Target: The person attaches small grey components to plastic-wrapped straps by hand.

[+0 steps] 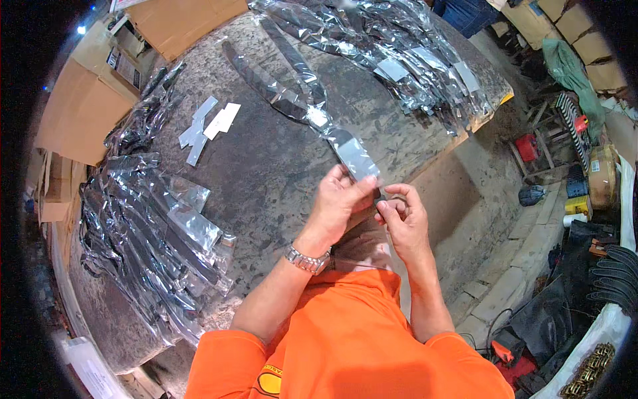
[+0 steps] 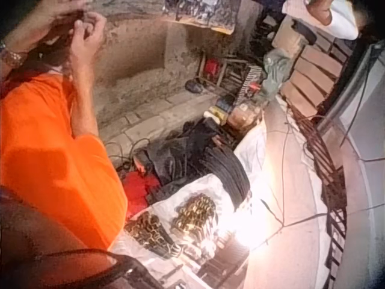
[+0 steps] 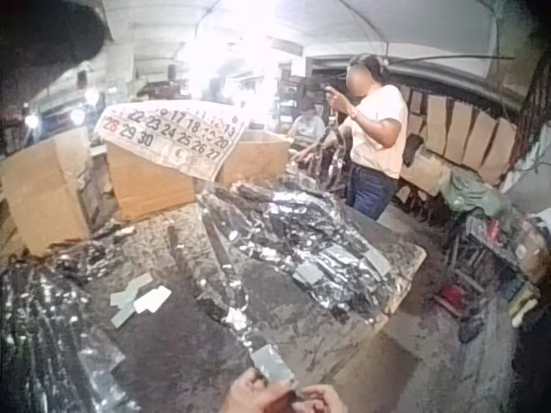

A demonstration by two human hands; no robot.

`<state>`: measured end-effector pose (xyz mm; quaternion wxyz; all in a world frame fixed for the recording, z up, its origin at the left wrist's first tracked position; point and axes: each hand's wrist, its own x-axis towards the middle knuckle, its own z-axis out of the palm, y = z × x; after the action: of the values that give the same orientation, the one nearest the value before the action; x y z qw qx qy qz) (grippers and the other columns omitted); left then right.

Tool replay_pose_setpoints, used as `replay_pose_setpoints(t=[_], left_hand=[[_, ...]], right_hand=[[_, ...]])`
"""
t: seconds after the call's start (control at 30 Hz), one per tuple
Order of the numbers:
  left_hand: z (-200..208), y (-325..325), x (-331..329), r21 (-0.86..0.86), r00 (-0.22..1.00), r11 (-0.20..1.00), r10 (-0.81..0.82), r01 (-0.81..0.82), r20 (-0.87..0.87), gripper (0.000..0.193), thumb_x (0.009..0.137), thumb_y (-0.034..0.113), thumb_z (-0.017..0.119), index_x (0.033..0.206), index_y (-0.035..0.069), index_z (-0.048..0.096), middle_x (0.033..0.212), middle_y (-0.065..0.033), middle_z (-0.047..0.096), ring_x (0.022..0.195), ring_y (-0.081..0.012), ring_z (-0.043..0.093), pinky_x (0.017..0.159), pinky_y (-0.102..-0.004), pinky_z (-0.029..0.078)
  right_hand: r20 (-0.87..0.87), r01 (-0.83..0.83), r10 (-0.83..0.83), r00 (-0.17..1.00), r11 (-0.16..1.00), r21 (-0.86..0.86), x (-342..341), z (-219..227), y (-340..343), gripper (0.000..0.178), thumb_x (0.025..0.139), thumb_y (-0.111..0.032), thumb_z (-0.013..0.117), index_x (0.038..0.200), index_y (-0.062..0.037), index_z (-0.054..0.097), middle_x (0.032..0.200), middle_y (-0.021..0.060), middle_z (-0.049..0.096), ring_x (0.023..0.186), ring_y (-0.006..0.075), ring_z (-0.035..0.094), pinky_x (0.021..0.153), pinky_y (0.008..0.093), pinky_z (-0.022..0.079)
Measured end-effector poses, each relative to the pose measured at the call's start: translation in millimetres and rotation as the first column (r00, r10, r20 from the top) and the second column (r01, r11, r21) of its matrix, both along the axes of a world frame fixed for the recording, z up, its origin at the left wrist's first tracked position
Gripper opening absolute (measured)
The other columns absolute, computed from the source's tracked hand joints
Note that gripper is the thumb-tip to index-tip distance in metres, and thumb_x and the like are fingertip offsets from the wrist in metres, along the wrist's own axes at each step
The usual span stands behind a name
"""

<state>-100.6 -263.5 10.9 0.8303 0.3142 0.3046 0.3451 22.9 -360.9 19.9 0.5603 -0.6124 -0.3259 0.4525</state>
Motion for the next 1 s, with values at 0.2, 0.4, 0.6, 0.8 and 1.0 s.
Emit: replay_pose_setpoints(t=[0.2,0.4,0.6,0.8,1.0], left_hand=[[3,-18,0,-0.061,0.996,0.995,-0.085,0.083,-0.033,0.029,0.093,0.018,0.068,0.116,0.008,0.053,0.1,-0.0027,0.065,0.084,-0.01,0.064,0.069,-0.0246,0.056],[13,0,1,-0.079,0.992,0.997,0.003,-0.013,-0.126,0.016,0.096,0.023,0.062,0.105,0.01,0.059,0.09,0.0032,0.063,0.078,-0.0069,0.062,0.073,-0.0246,0.054],[-1,-5,2,-0.027,0.99,0.993,-0.118,0.116,-0.078,0.018,0.095,0.023,0.065,0.105,0.01,0.06,0.092,0.0018,0.065,0.08,-0.0067,0.063,0.073,-0.0244,0.054],[11,5,1,-0.024,0.976,0.997,-0.079,0.076,-0.202,0.017,0.095,0.025,0.064,0.105,0.012,0.062,0.097,-0.0006,0.07,0.077,-0.0063,0.063,0.073,-0.0242,0.054],[17,16,-2,0.0,0.966,0.999,0.042,-0.043,-0.255,0.017,0.095,0.024,0.064,0.106,0.012,0.062,0.1,-0.0013,0.07,0.08,-0.0065,0.062,0.072,-0.0248,0.054]], right_hand=[[-0.049,0.042,-0.039,0.998,0.996,0.073,-2,1,-1,0.033,0.095,-0.004,0.059,0.125,-0.0053,0.046,0.075,-0.0011,0.059,0.07,0.0052,0.054,0.063,0.0212,0.044],[0.012,-0.025,0.024,1.0,0.998,0.063,4,2,-5,0.035,0.095,-0.004,0.056,0.128,-0.0062,0.044,0.073,-0.0026,0.057,0.066,0.0049,0.049,0.061,0.0201,0.041],[0.256,0.019,0.0,0.967,0.997,-0.073,8,-3,3,0.022,0.095,-0.007,0.056,0.118,-0.0057,0.056,0.077,0.0061,0.064,0.068,0.0092,0.057,0.06,0.0279,0.046],[0.581,0.059,-0.112,0.807,0.992,0.109,11,1,1,0.014,0.094,-0.009,0.058,0.104,-0.0027,0.066,0.082,0.0122,0.068,0.071,0.016,0.063,0.065,0.0307,0.05],[0.364,0.157,-0.127,0.923,0.986,-0.053,26,-3,-33,0.017,0.095,-0.011,0.059,0.108,-0.0015,0.066,0.088,0.0079,0.069,0.075,0.0137,0.063,0.07,0.0286,0.05]])
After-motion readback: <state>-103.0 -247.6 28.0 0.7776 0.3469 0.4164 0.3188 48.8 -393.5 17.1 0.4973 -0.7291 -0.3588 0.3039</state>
